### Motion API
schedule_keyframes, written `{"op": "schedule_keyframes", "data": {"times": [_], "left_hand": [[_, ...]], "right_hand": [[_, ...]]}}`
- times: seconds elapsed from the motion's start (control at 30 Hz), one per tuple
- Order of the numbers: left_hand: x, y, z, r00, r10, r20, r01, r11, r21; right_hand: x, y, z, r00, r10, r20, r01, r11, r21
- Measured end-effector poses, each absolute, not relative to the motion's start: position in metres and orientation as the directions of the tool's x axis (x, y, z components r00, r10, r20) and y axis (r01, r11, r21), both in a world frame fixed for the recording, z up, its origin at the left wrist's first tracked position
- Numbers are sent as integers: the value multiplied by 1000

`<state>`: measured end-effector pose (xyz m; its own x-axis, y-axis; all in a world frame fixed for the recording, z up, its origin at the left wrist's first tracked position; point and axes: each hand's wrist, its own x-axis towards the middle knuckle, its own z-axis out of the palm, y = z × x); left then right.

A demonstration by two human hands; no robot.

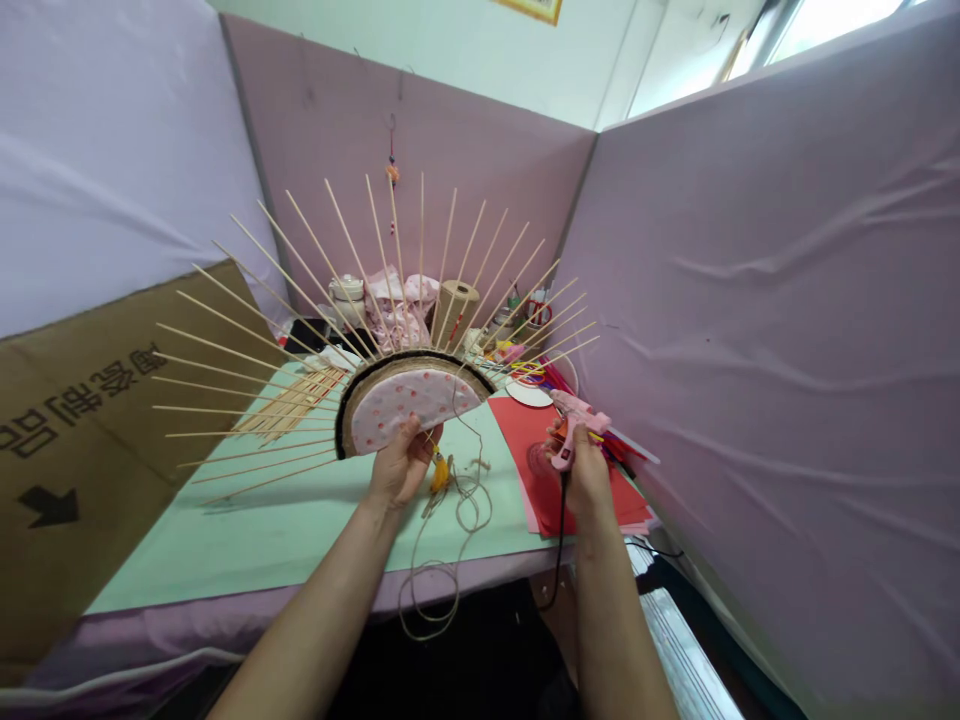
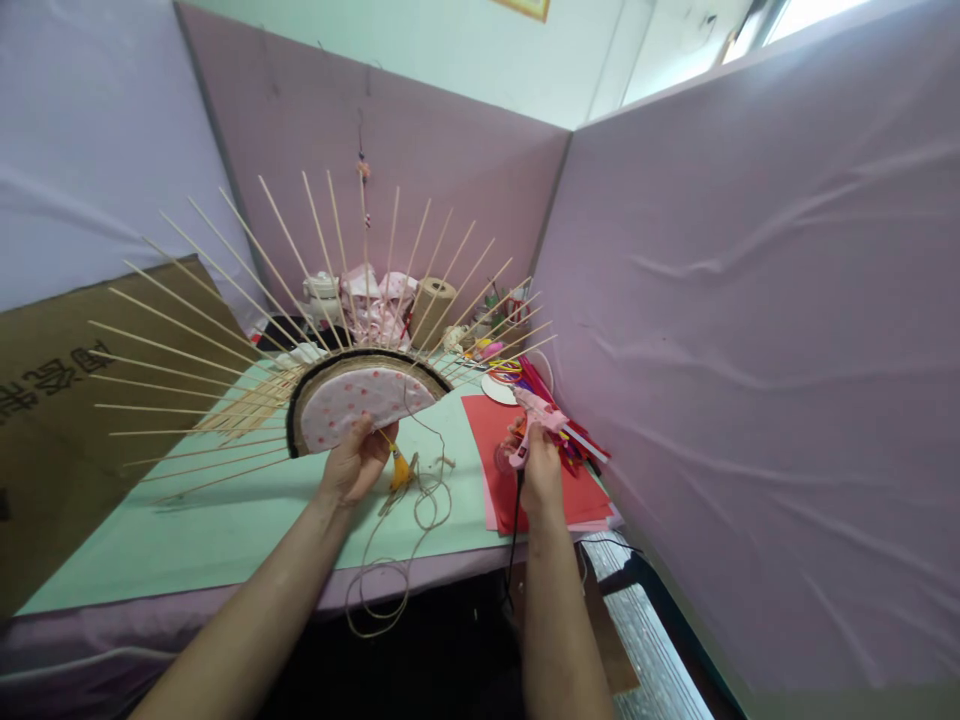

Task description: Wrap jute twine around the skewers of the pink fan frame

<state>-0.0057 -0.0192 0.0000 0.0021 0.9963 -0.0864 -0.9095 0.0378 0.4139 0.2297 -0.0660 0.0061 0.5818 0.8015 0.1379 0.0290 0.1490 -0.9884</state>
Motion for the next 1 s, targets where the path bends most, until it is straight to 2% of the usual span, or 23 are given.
{"op": "schedule_keyframes", "data": {"times": [0.07, 0.1, 0.3, 0.4, 0.47, 0.6, 0.8, 1.0], "left_hand": [[-6, -20, -1, 25, 998, -60, -910, 47, 412], [-7, -20, -2, 40, 998, -47, -910, 56, 412], [-12, -20, -3, 91, 996, -25, -913, 93, 396], [-13, -20, -3, 96, 995, -19, -904, 96, 417], [-12, -21, -2, 106, 994, -11, -896, 100, 432], [-11, -23, -1, 121, 993, 1, -878, 107, 466], [-10, -26, -2, 177, 983, 51, -824, 120, 553], [-9, -25, -8, 183, 981, 57, -809, 118, 576]], "right_hand": [[216, -80, 17, 576, 806, 134, -227, 316, -921], [210, -88, 23, 581, 800, 151, -287, 375, -881], [192, -127, 53, 512, 775, 371, -165, 512, -843], [192, -136, 57, 611, 676, 413, -57, 557, -829], [190, -141, 57, 604, 666, 438, -15, 559, -829], [183, -151, 55, 418, 769, 483, 73, 502, -862], [175, -154, 53, 317, 874, 368, 196, 319, -927], [175, -156, 55, 278, 897, 344, 244, 280, -928]]}}
